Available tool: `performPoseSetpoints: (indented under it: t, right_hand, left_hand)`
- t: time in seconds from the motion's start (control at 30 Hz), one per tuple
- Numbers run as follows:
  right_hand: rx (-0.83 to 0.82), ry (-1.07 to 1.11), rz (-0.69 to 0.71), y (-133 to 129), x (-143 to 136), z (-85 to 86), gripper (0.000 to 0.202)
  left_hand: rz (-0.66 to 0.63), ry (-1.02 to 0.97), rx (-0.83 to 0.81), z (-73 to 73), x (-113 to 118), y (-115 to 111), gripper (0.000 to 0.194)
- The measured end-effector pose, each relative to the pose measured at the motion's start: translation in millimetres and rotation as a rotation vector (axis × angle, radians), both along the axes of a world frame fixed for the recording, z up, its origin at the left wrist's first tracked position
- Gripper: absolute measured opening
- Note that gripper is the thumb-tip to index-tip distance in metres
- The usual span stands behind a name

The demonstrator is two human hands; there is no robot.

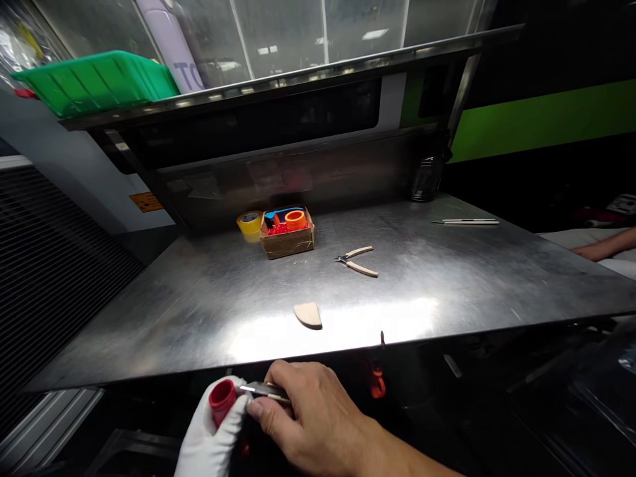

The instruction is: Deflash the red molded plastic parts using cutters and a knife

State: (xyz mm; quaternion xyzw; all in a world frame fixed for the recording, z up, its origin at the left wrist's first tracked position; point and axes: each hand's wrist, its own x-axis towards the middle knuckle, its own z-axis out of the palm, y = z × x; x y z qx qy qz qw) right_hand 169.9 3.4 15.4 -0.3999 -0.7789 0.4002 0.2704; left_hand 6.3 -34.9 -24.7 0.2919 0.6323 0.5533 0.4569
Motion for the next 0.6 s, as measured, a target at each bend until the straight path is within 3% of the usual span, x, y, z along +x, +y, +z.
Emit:
performPoseSetpoints:
  t: [0.13,0.2,0.27,0.4,0.6]
  right_hand:
    - [-0.018,-0.023,-0.008,-2,3,-0.9,0.017]
    - [-0.036,-0.03,0.003,-5,2,-1.7,0.014]
    - [-0.078,-0.041,0.024,-7,0,-3.4,0.016]
    - [-0.169,0.01,0.062,-13,-5,-10.3,0.04]
    - [-0.458,0.27,0.08,-15,-10,-16.6,0.012]
  left_hand:
    - [-0.151,-0.624,-0.013,12.9,-7,3,0.024]
    - [-0.136,-0.778,-0.123,16.9,-10,4,0.019]
    - [-0.078,-0.825,-0.185,17.9,-11,5,0.016]
    - [-0.015,-0.761,-0.173,16.7,-8,5,0.018]
    - [-0.018,-0.776,-0.18,24.3,-4,3,0.02]
